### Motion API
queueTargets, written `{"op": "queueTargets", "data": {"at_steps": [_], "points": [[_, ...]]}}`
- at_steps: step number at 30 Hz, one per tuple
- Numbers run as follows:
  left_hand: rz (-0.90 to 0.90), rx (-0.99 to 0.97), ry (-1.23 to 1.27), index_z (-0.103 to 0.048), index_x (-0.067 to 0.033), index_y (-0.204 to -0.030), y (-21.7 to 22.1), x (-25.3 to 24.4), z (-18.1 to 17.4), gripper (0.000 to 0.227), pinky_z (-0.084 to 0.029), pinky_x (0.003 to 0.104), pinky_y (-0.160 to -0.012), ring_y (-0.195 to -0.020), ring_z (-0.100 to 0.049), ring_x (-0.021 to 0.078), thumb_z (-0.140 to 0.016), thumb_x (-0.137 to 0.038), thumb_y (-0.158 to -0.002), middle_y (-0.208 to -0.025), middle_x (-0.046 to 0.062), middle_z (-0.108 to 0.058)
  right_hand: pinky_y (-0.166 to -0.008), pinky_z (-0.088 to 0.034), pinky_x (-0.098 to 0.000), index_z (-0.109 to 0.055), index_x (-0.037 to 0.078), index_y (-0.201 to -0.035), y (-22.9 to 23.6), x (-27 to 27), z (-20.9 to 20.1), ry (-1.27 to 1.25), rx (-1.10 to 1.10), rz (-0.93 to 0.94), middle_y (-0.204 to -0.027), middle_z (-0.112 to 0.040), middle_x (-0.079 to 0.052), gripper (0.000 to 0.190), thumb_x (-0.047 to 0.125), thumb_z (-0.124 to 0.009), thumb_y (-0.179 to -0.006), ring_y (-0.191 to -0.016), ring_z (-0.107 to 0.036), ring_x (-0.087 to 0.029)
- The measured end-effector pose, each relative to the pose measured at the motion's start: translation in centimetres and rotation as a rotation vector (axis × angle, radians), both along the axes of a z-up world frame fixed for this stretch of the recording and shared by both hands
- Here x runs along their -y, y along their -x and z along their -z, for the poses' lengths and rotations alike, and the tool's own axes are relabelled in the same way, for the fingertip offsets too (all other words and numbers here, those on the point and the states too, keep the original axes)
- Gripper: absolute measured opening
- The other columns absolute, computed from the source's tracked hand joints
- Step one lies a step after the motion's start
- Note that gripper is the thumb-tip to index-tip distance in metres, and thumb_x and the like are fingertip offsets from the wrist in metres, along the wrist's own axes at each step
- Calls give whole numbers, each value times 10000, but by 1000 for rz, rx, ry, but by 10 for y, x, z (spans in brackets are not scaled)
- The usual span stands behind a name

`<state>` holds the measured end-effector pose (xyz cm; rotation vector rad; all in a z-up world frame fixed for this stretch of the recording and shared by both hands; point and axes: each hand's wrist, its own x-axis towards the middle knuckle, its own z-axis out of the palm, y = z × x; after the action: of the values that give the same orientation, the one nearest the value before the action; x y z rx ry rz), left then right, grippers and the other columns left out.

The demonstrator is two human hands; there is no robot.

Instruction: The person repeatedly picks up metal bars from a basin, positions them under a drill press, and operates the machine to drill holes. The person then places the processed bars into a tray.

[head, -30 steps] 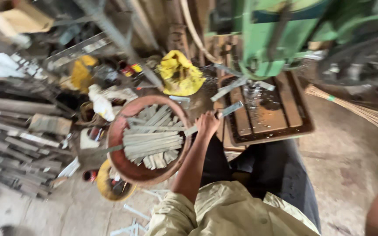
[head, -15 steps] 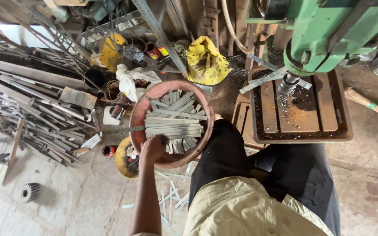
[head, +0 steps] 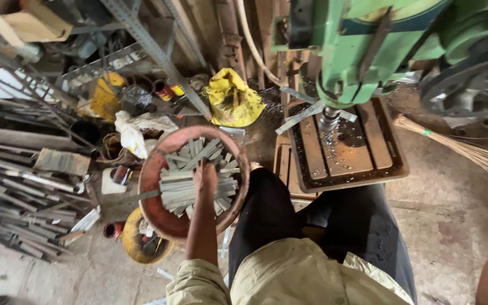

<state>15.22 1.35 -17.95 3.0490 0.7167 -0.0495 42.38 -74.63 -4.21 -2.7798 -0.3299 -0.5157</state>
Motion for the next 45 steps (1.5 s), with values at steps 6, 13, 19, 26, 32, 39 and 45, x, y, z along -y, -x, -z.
{"op": "queueTargets", "data": {"at_steps": [6,13,19,26,32,39,45], "points": [[53,188,77,-641,-173,-1321,-16,23,-55,618,-428,617,-1011,-1126,-621,320,-738,-102,-715,-1265,96,-644,-688,-425,-433,-643,61,-1054,25,15,-34,498,210,-259,-785,-600,-101,180,241,-632,-1067,-721,-599,-319],[379,398,535,-700,-159,-1217,-68,135,-88,238,-616,406,-764,-888,-724,259,-670,-115,-985,-1096,125,-744,-872,-540,-537,-690,14,-1059,77,-68,-135,73,5,-71,-947,-683,-222,236,217,-612,-1150,-893,-665,-434],[64,-214,834,-612,-153,-1350,-104,187,-72,562,-425,279,-444,-534,-515,103,-655,-527,-933,-918,97,-751,-876,-522,-566,-650,-17,-1242,96,-84,-170,180,19,-184,-1151,-650,-308,283,98,-522,-1017,-1032,-650,-491],[24,-315,559,-672,-78,-1206,-113,185,-35,774,-356,277,-485,-572,-439,106,-546,-783,-912,-792,22,-613,-937,-483,-606,-600,20,-1383,109,-116,-202,-111,-181,26,-1245,-645,-333,370,175,-557,-1050,-1102,-609,-548],[84,-206,570,-616,-20,-1128,-144,204,3,506,-492,284,-459,-550,-542,109,-635,-500,-968,-772,34,-648,-935,-482,-603,-606,39,-1351,113,-123,-207,-221,-250,84,-1194,-672,-317,324,221,-553,-1088,-1122,-624,-534],[28,-148,543,-652,-56,-1060,-138,216,-19,323,-485,273,-516,-592,-567,113,-663,-361,-956,-793,44,-666,-923,-478,-598,-606,30,-1355,113,-121,-205,-205,-172,10,-1192,-662,-315,326,218,-570,-1091,-1111,-611,-540],[3,-188,606,-611,-53,-1045,-142,214,-11,311,-463,284,-448,-557,-541,123,-602,-360,-994,-745,36,-642,-951,-491,-585,-650,21,-1288,113,-123,-202,-147,-187,61,-1187,-673,-306,293,248,-564,-1124,-1110,-631,-514]]}}
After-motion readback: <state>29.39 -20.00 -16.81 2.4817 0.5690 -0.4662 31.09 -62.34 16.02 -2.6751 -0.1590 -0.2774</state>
